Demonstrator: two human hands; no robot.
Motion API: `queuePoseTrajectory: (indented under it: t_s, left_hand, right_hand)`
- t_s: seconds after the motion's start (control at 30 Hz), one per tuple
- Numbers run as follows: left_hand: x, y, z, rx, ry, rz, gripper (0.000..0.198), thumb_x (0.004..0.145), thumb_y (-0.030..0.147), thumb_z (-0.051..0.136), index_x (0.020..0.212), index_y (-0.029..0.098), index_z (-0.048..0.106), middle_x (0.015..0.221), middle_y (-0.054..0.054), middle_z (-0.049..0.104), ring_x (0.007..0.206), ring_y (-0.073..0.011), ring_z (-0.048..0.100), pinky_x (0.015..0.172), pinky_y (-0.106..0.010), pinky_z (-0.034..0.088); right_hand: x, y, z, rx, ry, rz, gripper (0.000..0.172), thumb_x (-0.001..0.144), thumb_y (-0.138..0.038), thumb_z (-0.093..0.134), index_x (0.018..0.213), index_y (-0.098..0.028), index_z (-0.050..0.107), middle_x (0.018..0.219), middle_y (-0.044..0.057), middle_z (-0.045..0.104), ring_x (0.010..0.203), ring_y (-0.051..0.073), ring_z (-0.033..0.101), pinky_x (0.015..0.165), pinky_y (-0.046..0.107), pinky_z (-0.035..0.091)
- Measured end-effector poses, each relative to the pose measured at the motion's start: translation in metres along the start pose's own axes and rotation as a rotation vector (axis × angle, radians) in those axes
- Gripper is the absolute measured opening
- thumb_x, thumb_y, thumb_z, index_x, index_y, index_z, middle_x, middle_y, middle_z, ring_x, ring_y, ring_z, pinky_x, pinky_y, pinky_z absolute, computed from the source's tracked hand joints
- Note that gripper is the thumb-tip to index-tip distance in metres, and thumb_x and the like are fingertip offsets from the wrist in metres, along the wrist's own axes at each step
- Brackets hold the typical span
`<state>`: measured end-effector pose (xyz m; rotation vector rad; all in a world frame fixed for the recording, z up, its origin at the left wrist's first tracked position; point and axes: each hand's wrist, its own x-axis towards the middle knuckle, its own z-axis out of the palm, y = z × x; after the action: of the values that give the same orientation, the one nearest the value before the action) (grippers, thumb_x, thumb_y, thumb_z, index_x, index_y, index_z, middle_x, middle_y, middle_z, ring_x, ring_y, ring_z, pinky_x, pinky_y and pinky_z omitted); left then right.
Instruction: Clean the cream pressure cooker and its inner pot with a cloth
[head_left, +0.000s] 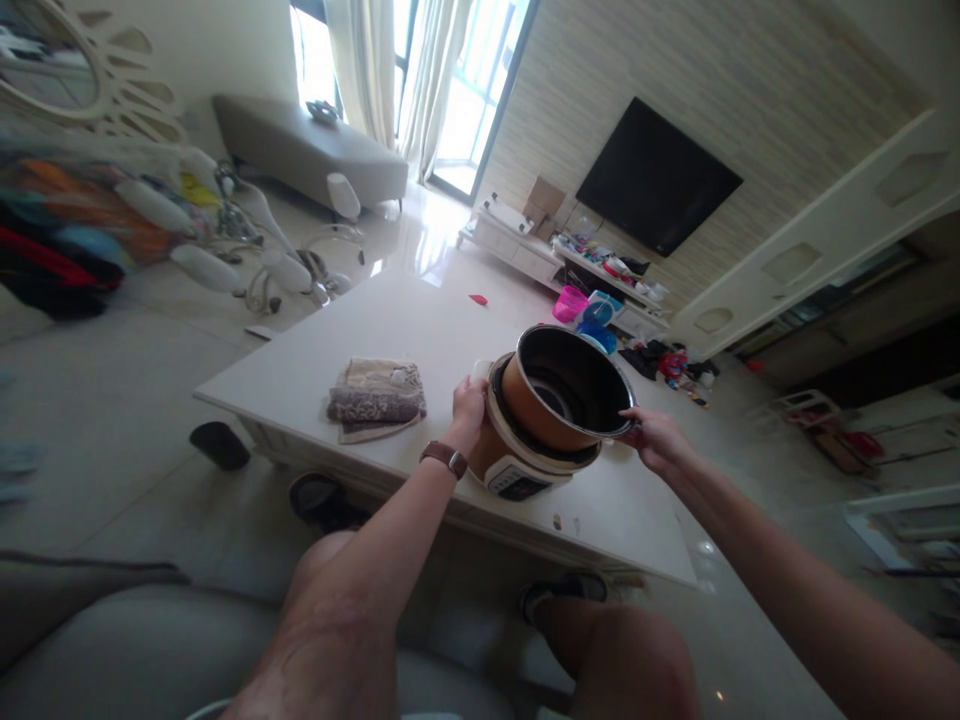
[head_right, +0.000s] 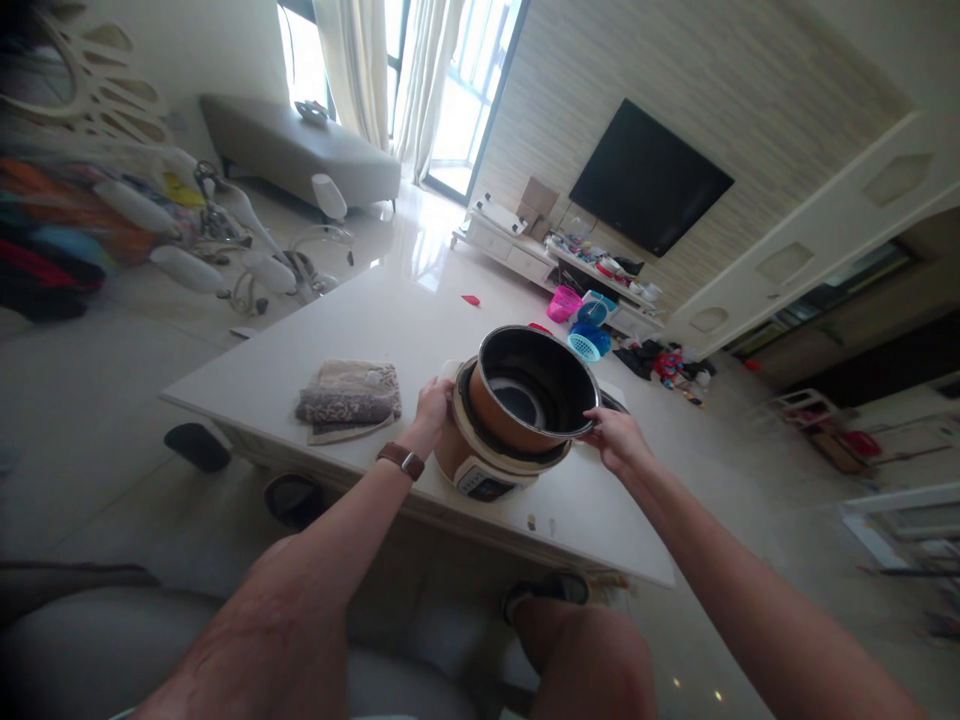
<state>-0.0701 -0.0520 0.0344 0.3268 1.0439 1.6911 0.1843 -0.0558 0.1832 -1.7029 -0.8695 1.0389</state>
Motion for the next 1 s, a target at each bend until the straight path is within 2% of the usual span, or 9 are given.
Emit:
queuePoseTrajectory:
  t_s: [0.13,0.3,0.57,0.67,0.8,1.0]
  left_hand:
    - [0.000,-0.001,-0.001,-0.012,-0.020,0.001,0.007,0.078,0.025,0.066,0.083,0.020,0.063,0.076,0.000,0.062,0.073,-0.0165,0.054,0.071,-0.029,0.046]
    - [-0.001,0.001,0.000,-0.008,0.001,-0.002,0.006,0.077,0.023,0.066,0.080,0.020,0.062,0.073,0.001,0.060,0.071,-0.0166,0.053,0.072,-0.030,0.045]
    - [-0.002,0.003,0.000,-0.004,0.000,-0.001,0.002,0.078,0.020,0.062,0.079,0.019,0.060,0.072,0.002,0.059,0.068,-0.0148,0.051,0.068,-0.028,0.042]
    - [-0.002,0.003,0.000,0.002,0.003,0.008,0.003,0.079,0.018,0.062,0.077,0.020,0.059,0.071,0.003,0.057,0.068,-0.0143,0.050,0.067,-0.027,0.041]
    - [0.000,0.001,-0.001,-0.008,-0.002,0.023,0.004,0.080,0.019,0.061,0.077,0.019,0.060,0.072,0.002,0.058,0.068,-0.0143,0.051,0.066,-0.027,0.040]
    - [0.000,-0.002,-0.001,-0.060,-0.023,0.012,0.004,0.079,0.019,0.064,0.079,0.020,0.059,0.073,0.003,0.059,0.067,-0.0139,0.051,0.068,-0.027,0.043]
  right_hand:
    - [0.001,0.008,0.004,-0.024,-0.008,0.002,0.022,0.076,0.005,0.070,0.071,-0.016,0.062,0.057,0.000,0.068,0.046,0.013,0.064,0.046,0.022,0.060]
    - [0.002,0.015,0.008,-0.047,-0.021,-0.014,0.022,0.080,0.004,0.066,0.071,-0.016,0.063,0.056,0.000,0.067,0.043,0.011,0.060,0.043,0.020,0.057]
    - [0.013,0.019,0.004,-0.137,-0.021,-0.056,0.019,0.077,-0.002,0.074,0.070,-0.016,0.064,0.058,0.001,0.068,0.048,0.014,0.063,0.048,0.025,0.060]
    - [0.023,0.023,0.001,-0.225,-0.001,-0.095,0.014,0.073,-0.007,0.077,0.070,-0.016,0.067,0.057,0.000,0.068,0.053,0.013,0.063,0.052,0.024,0.060]
    - [0.035,0.035,-0.004,-0.401,0.031,-0.191,0.005,0.070,-0.017,0.076,0.068,-0.016,0.072,0.059,0.000,0.067,0.058,0.013,0.059,0.055,0.023,0.051]
    - [0.045,0.056,-0.009,-0.714,0.010,-0.285,0.015,0.073,-0.031,0.072,0.066,-0.018,0.072,0.064,0.002,0.068,0.066,0.017,0.058,0.064,0.030,0.042]
